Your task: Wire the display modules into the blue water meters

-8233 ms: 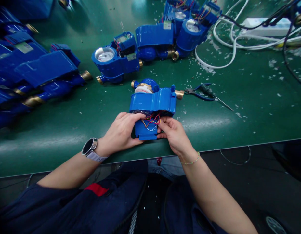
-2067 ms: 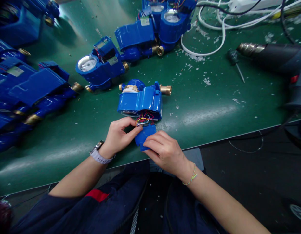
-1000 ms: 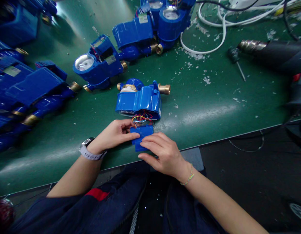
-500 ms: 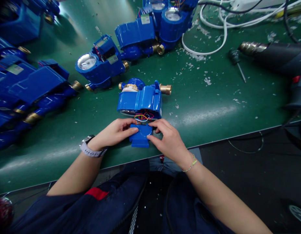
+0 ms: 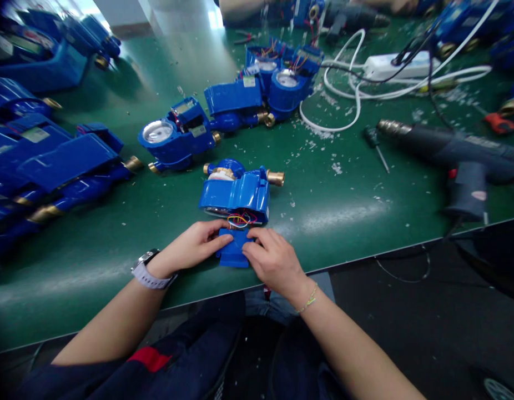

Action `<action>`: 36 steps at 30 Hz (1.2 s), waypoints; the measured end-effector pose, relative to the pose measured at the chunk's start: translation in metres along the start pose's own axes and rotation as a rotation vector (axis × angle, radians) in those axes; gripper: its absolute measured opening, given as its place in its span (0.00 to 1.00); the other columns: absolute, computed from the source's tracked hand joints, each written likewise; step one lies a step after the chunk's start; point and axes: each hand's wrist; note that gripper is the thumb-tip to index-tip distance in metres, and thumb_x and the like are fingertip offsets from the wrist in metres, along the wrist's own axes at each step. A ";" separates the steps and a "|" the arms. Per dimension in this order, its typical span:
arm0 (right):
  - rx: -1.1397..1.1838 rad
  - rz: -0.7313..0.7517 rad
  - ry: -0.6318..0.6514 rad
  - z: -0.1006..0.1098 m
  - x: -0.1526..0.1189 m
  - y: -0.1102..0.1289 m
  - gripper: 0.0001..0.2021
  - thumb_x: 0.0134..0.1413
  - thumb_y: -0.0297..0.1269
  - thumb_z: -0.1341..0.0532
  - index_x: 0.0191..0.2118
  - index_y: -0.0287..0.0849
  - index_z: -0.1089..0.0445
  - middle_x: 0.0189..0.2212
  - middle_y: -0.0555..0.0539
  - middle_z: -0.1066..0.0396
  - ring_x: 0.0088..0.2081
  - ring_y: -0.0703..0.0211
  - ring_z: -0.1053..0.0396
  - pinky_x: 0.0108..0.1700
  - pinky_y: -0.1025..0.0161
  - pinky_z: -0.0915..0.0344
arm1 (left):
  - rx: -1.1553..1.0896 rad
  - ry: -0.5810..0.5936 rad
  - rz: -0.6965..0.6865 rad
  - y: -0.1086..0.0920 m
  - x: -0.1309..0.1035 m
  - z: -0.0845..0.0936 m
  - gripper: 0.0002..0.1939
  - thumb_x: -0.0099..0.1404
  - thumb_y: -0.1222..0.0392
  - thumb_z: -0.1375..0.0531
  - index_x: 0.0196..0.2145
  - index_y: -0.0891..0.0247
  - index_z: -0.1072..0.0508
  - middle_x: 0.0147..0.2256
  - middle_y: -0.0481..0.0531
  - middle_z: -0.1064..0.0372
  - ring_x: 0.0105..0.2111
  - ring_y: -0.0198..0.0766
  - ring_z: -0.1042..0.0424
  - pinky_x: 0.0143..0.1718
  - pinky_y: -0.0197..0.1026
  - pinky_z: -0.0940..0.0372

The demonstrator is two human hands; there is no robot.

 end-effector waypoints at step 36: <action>-0.160 -0.090 0.084 0.001 0.034 0.008 0.08 0.59 0.35 0.40 0.40 0.39 0.26 0.31 0.45 0.26 0.31 0.57 0.28 0.30 0.63 0.34 | 0.256 -0.022 -0.061 -0.005 -0.004 -0.005 0.15 0.68 0.58 0.50 0.50 0.64 0.34 0.37 0.56 0.24 0.37 0.47 0.24 0.39 0.46 0.33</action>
Point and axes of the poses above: each hand's wrist, its own x-axis towards the middle knuckle, its own z-axis out of the back of the hand, y = z × x
